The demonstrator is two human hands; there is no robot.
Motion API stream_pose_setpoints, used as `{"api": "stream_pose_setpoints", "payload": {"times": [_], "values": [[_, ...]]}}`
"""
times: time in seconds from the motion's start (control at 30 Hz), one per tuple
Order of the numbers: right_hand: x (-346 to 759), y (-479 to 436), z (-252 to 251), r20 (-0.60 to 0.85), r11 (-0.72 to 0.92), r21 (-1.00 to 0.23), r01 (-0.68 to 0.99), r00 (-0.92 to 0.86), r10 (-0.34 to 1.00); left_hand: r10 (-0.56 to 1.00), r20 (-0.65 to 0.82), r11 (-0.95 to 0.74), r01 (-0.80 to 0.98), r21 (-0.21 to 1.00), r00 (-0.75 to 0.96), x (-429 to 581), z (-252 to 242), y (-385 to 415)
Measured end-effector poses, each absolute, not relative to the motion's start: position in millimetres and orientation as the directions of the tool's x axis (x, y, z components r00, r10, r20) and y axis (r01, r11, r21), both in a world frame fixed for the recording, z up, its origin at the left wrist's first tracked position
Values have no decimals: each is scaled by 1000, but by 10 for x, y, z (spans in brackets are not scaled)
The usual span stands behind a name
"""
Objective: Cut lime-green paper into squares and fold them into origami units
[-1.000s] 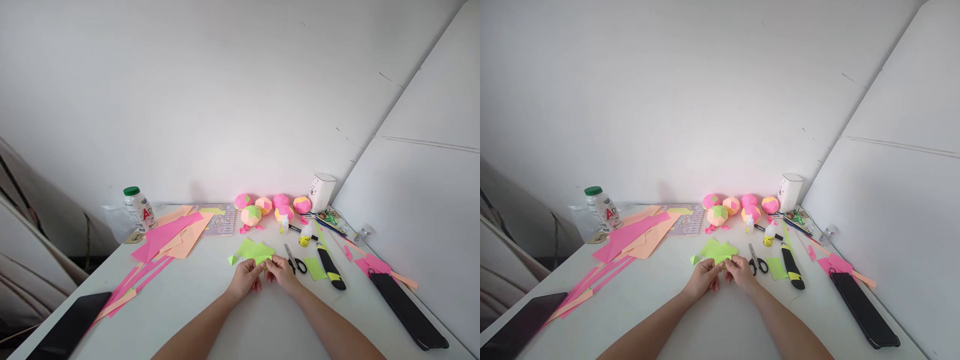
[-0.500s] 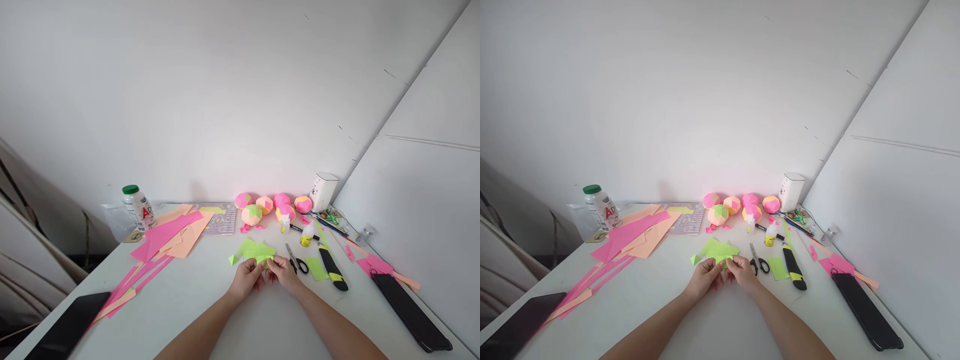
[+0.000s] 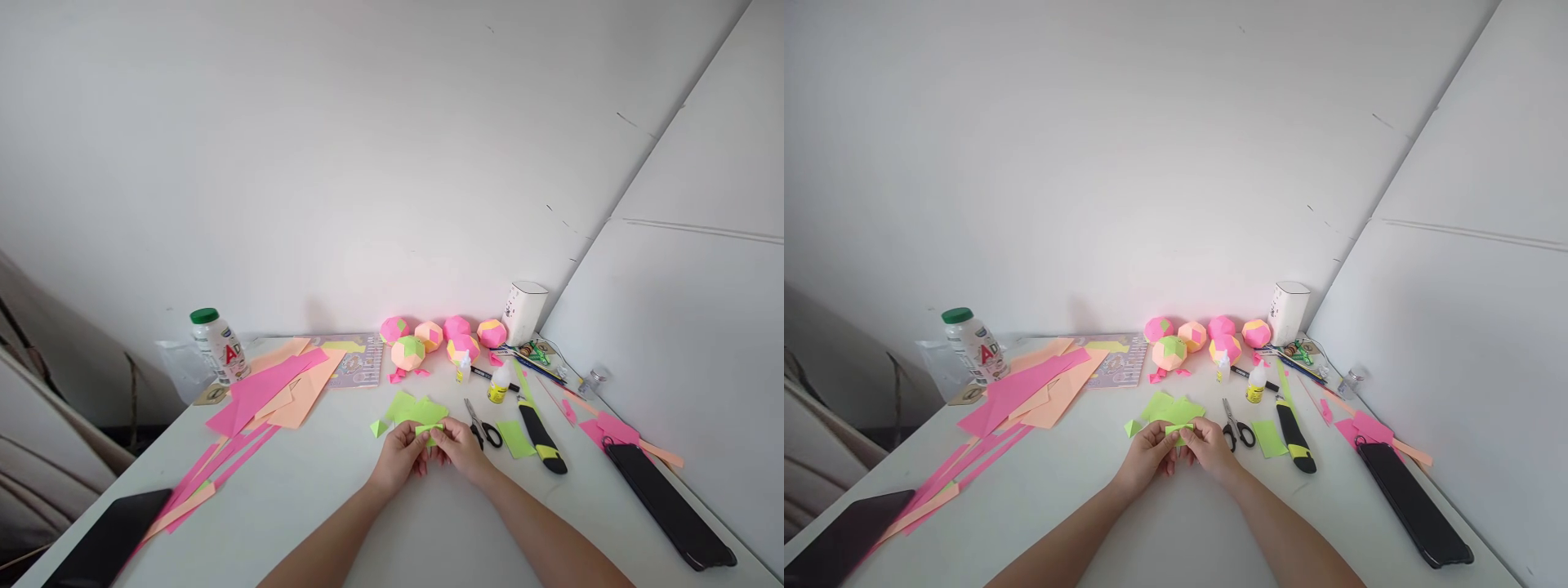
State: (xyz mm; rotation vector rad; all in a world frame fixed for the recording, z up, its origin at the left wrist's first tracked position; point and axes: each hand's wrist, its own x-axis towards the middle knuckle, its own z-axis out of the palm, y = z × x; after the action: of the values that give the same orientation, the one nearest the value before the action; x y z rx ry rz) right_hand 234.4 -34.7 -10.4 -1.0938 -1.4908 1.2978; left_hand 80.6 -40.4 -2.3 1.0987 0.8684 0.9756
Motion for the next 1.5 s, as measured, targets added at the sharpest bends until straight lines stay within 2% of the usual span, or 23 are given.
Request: {"api": "stream_pose_setpoints", "payload": {"times": [0.37,0.57,1.03,1.5], "values": [[2319,-352,-79,63,81,-995,57,-264,962,924,-84,146,-140,979,374,813,-28,-407],[2326,-347,-85,22,33,-999,43,-236,972,914,-157,191,-55,980,375,813,19,-405],[2300,-418,35,3,21,-998,55,-304,953,917,-105,127,-31,991,384,811,50,-433],[2321,-404,23,19,27,-999,23,-303,953,924,-103,165,-141,976,369,799,35,-424]]}}
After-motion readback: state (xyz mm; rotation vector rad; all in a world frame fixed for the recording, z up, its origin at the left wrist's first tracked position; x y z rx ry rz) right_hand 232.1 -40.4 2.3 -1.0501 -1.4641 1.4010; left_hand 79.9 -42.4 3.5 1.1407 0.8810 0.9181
